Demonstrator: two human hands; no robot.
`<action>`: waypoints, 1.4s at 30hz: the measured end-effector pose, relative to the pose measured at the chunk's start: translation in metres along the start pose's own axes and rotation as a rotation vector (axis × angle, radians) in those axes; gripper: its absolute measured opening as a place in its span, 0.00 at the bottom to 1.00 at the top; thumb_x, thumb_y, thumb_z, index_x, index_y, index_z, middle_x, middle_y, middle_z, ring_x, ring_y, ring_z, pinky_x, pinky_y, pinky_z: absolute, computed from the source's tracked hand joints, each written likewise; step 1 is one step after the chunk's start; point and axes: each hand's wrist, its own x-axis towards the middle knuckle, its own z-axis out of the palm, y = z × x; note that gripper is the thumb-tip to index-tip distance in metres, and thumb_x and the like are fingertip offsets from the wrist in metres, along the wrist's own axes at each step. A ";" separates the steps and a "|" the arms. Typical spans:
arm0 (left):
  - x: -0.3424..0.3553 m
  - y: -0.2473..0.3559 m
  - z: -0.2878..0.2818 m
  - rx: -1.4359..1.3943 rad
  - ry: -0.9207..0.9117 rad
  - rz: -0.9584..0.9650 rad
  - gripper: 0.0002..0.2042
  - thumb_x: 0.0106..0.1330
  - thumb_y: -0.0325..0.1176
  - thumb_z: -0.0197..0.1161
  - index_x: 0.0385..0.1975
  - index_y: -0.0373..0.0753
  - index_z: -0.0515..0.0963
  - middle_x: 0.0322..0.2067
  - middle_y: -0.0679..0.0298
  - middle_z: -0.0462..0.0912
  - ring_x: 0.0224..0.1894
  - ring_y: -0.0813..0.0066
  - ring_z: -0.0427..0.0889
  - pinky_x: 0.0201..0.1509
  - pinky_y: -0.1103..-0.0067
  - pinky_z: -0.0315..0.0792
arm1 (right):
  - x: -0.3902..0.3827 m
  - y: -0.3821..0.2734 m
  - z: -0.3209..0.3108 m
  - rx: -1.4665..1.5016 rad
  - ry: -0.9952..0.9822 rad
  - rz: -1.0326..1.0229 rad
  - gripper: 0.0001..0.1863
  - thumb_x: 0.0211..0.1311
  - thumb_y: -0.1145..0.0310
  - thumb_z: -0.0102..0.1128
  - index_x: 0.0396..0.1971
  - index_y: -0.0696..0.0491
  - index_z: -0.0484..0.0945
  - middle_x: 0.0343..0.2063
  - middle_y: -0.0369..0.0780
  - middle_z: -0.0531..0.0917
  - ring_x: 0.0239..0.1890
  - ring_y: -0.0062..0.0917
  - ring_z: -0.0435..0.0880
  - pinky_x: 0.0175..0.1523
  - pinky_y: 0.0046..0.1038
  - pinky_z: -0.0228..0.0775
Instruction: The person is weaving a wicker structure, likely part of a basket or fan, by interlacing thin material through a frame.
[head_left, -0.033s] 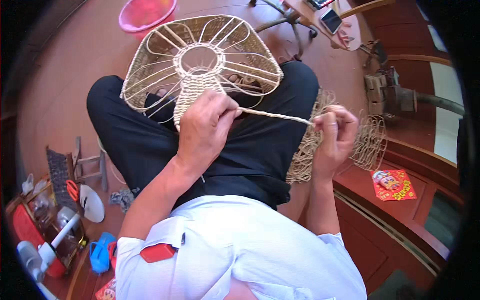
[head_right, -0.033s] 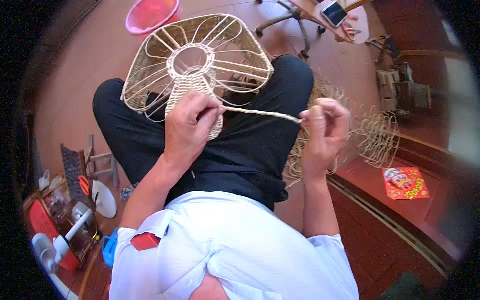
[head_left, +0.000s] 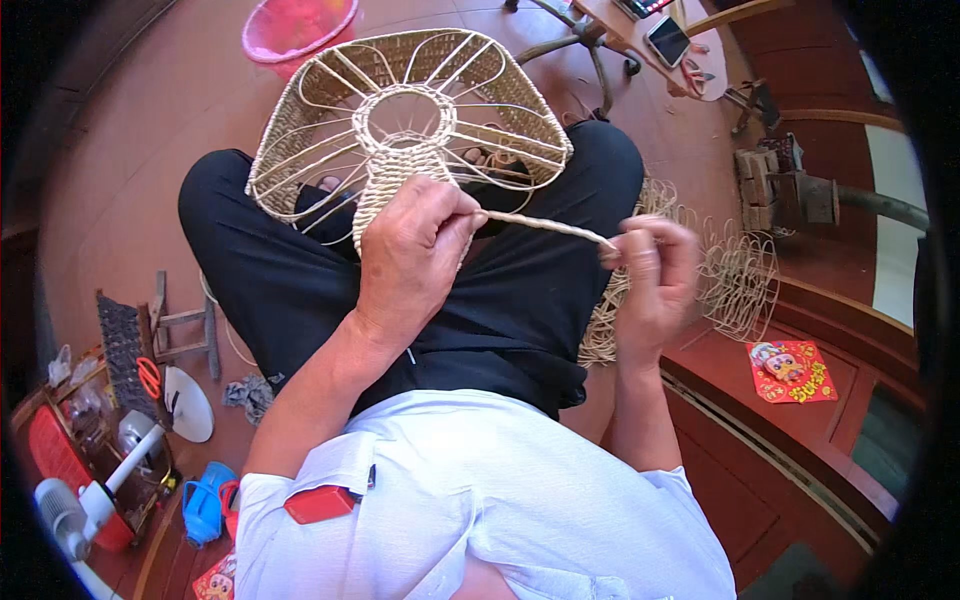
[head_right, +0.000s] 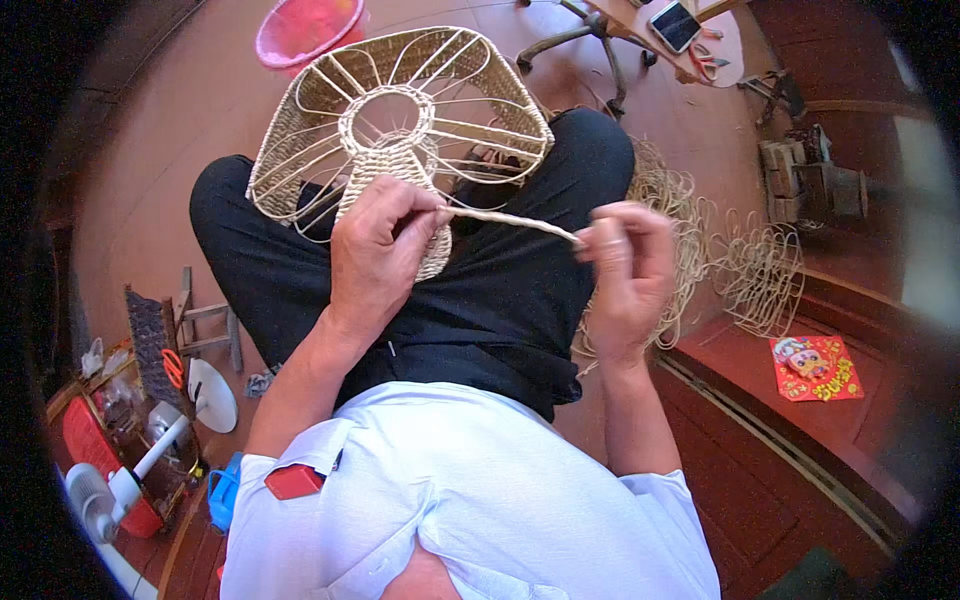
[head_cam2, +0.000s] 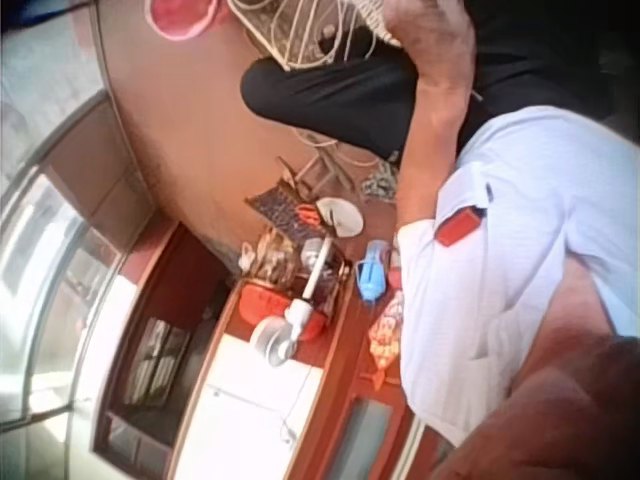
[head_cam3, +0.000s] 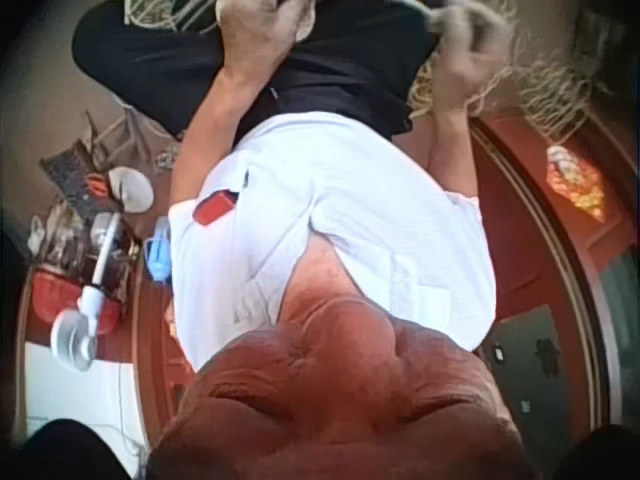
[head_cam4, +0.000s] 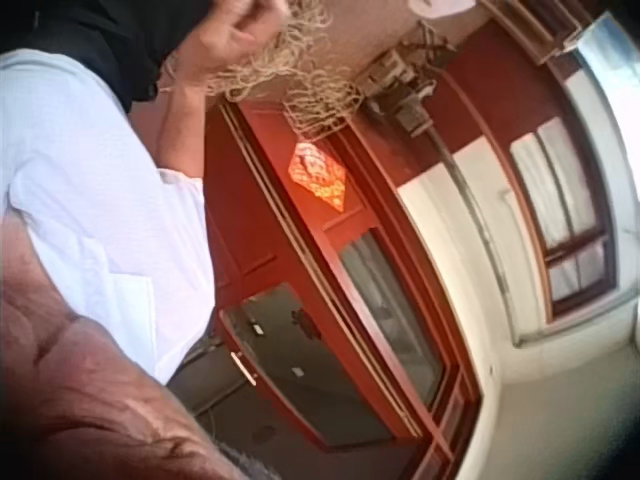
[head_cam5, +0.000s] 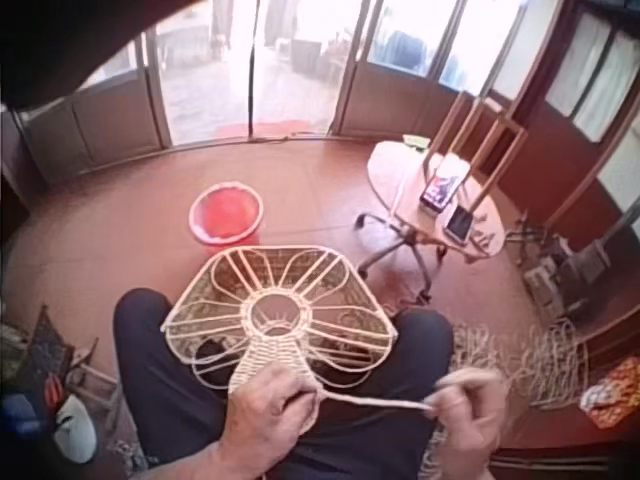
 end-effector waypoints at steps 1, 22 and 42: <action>0.000 0.000 0.000 -0.021 0.021 -0.050 0.05 0.60 0.22 0.71 0.32 0.36 0.81 0.30 0.58 0.79 0.31 0.56 0.81 0.34 0.67 0.73 | -0.011 0.007 0.009 0.123 -0.146 0.179 0.06 0.77 0.73 0.58 0.48 0.54 0.78 0.38 0.35 0.81 0.35 0.14 0.80 0.38 0.17 0.73; -0.028 -0.004 -0.018 0.351 -0.029 -0.045 0.04 0.60 0.27 0.70 0.31 0.40 0.80 0.30 0.62 0.78 0.35 0.60 0.79 0.41 0.67 0.67 | -0.025 0.040 0.096 0.639 -0.327 0.785 0.13 0.68 0.73 0.68 0.47 0.57 0.73 0.37 0.37 0.82 0.34 0.16 0.84 0.39 0.20 0.82; -0.036 -0.012 -0.035 0.355 -0.099 0.058 0.04 0.63 0.25 0.71 0.35 0.37 0.83 0.33 0.59 0.82 0.38 0.59 0.82 0.45 0.67 0.74 | -0.021 0.047 0.102 0.493 -0.400 0.769 0.15 0.61 0.80 0.63 0.47 0.59 0.71 0.35 0.37 0.82 0.31 0.16 0.82 0.35 0.19 0.78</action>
